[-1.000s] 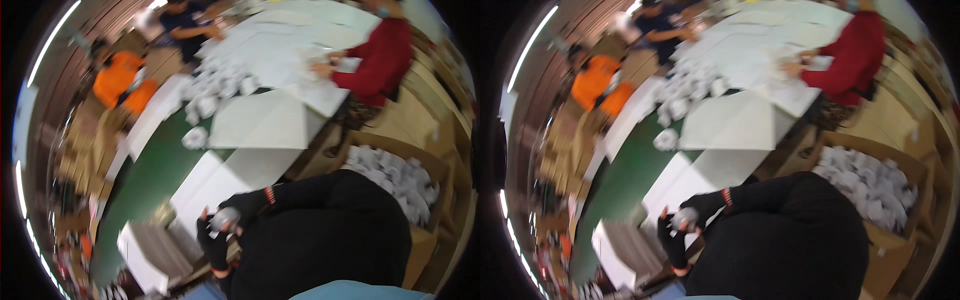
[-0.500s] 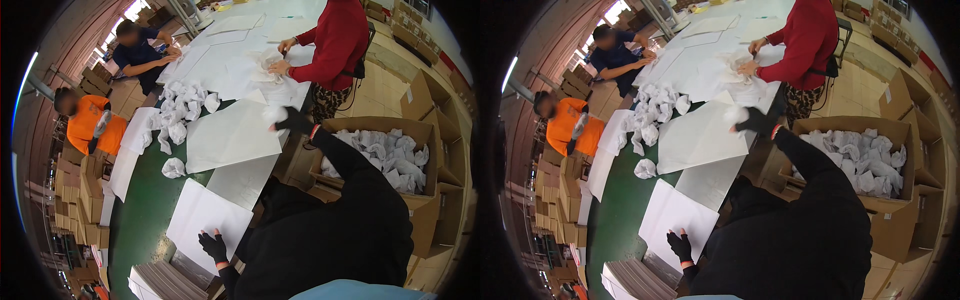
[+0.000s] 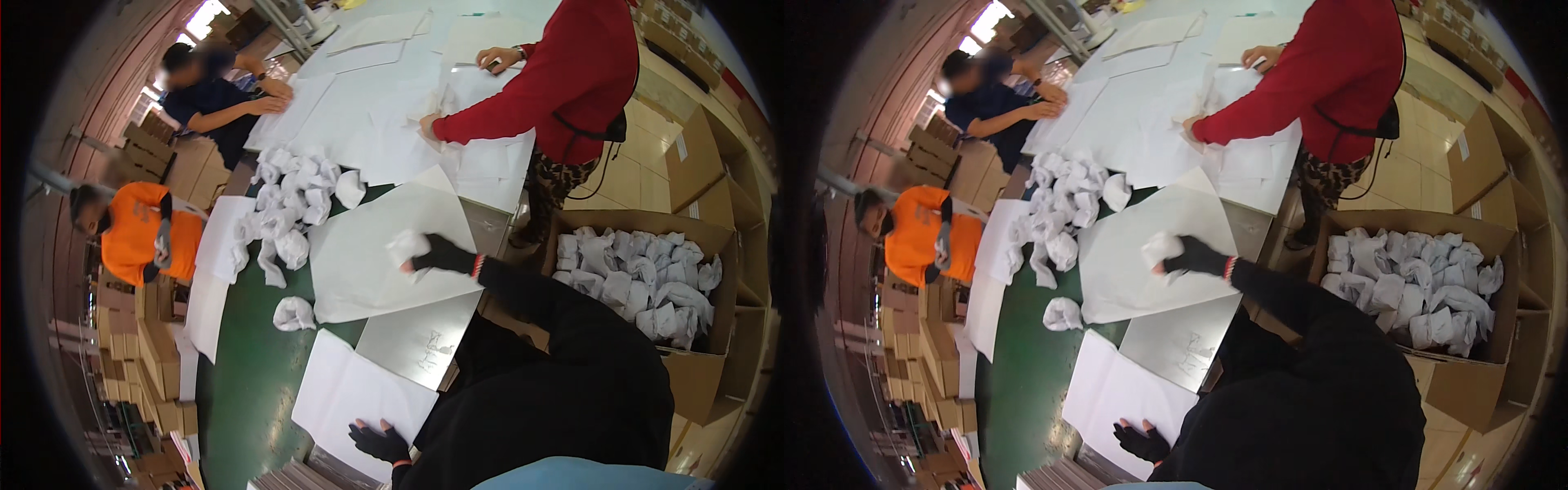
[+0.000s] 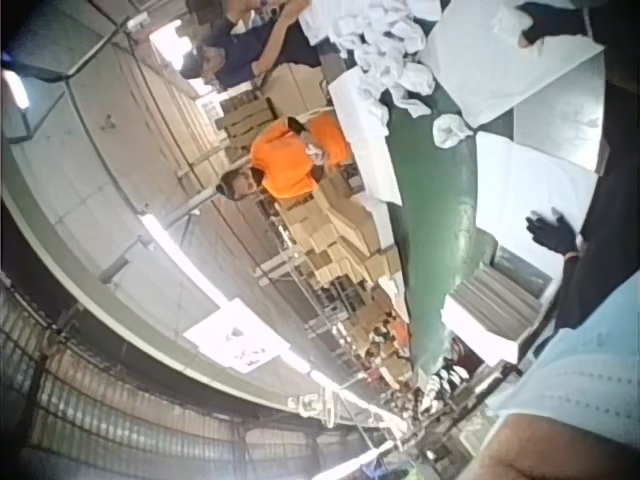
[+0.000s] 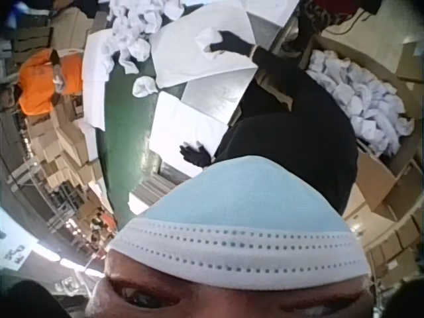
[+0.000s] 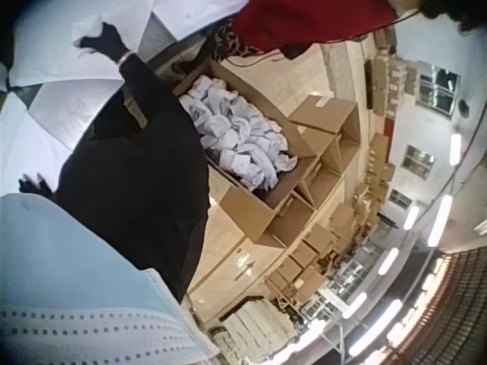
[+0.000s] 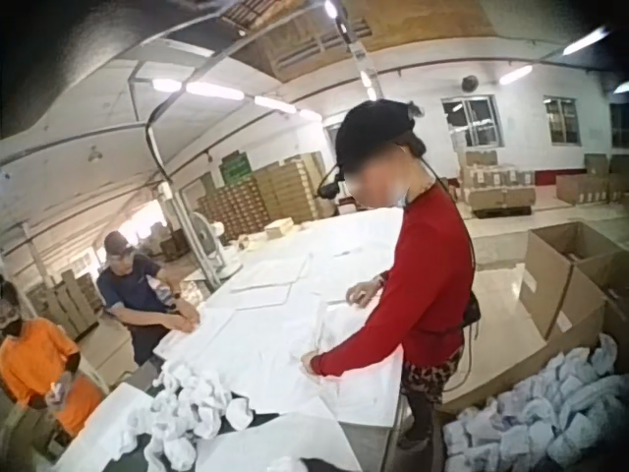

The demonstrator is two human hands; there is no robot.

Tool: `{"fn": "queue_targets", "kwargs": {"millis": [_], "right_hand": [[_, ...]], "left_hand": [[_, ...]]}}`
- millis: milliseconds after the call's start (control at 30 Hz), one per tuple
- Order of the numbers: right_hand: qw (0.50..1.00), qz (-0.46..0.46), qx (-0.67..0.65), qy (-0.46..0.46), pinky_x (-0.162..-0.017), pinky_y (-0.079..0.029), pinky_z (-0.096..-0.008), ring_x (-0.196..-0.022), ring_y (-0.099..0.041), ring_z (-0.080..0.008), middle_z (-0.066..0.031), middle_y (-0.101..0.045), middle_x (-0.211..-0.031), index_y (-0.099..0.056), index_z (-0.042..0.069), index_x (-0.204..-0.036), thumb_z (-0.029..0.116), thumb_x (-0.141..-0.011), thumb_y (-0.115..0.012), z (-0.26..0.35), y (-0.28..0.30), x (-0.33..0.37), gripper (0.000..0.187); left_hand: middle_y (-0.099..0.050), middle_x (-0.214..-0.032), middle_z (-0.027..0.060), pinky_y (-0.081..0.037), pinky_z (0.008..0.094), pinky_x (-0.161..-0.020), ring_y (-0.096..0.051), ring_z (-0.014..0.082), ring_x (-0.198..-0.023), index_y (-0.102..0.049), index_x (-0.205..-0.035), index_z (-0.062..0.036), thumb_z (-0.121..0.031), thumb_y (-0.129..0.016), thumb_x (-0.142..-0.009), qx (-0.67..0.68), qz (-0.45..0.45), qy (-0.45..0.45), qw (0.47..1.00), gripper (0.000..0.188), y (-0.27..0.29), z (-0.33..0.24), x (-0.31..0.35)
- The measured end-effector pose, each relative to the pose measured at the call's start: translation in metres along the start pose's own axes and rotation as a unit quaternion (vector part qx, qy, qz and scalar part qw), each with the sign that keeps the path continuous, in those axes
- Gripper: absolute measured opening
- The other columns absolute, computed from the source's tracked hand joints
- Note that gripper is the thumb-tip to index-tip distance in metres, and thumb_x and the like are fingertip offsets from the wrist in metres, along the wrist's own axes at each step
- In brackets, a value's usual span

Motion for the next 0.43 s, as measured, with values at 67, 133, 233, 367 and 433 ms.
{"fn": "queue_targets", "kwargs": {"millis": [67, 133, 233, 367, 433], "right_hand": [[0.995, 0.012, 0.099, 0.005, -0.071, -0.051, -0.0302, -0.078, -0.062, -0.0122, -0.0031, -0.066, -0.086, -0.065, 0.008, -0.097, 0.031, -0.070, -0.082, -0.005, -0.026, -0.018, 0.039], [0.995, 0.043, 0.065, -0.064, -0.072, -0.051, -0.0299, -0.079, -0.062, -0.0131, -0.0045, -0.067, -0.087, -0.065, 0.007, -0.097, 0.031, -0.069, -0.082, -0.009, -0.040, -0.025, 0.041], [0.998, 0.054, 0.019, -0.041, -0.077, -0.049, -0.0297, -0.083, -0.062, -0.0140, -0.0047, -0.067, -0.090, -0.065, 0.006, -0.101, 0.029, -0.067, -0.083, -0.013, -0.046, -0.038, 0.045], [0.990, 0.099, 0.000, -0.101, -0.083, -0.047, -0.0309, -0.089, -0.061, -0.0154, -0.0050, -0.066, -0.095, -0.064, 0.005, -0.104, 0.027, -0.067, -0.083, -0.028, -0.068, -0.049, 0.047], [0.992, 0.100, 0.017, -0.073, -0.084, -0.047, -0.0316, -0.091, -0.061, -0.0167, -0.0071, -0.066, -0.097, -0.062, 0.007, -0.109, 0.031, -0.071, -0.081, -0.034, -0.071, -0.059, 0.048]], "left_hand": [[-0.036, -0.143, 0.0234, -0.023, 0.0542, -0.109, -0.031, 0.0402, -0.134, -0.039, -0.138, -0.0013, -0.033, -0.058, -0.088, -0.011, -0.012, -0.011, 1.000, 0.062, 0.006, -0.007, 0.001], [-0.036, -0.143, 0.0234, -0.024, 0.0541, -0.108, -0.032, 0.0408, -0.133, -0.040, -0.138, -0.0002, -0.034, -0.056, -0.089, -0.017, -0.004, -0.003, 1.000, 0.061, -0.002, -0.007, -0.005], [-0.036, -0.142, 0.0236, -0.024, 0.0543, -0.108, -0.032, 0.0413, -0.132, -0.040, -0.137, 0.0006, -0.038, -0.053, -0.090, -0.008, -0.012, -0.012, 1.000, 0.062, -0.007, -0.010, -0.012], [-0.038, -0.142, 0.0209, -0.029, 0.0532, -0.107, -0.035, 0.0402, -0.130, -0.045, -0.135, -0.0009, -0.041, -0.059, -0.085, 0.009, -0.049, 0.002, 0.999, 0.066, -0.011, 0.004, -0.003], [-0.038, -0.142, 0.0199, -0.028, 0.0536, -0.108, -0.034, 0.0409, -0.131, -0.043, -0.137, -0.0020, -0.045, -0.059, -0.083, 0.010, -0.019, 0.002, 1.000, 0.071, -0.016, 0.011, -0.010]]}}
Point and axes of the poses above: each hand's wrist, its own x-axis away from the middle knuckle, its own y-axis out of the back of the hand, z = x × y, the point moved 10 cm from there along -x, towards the middle knuckle
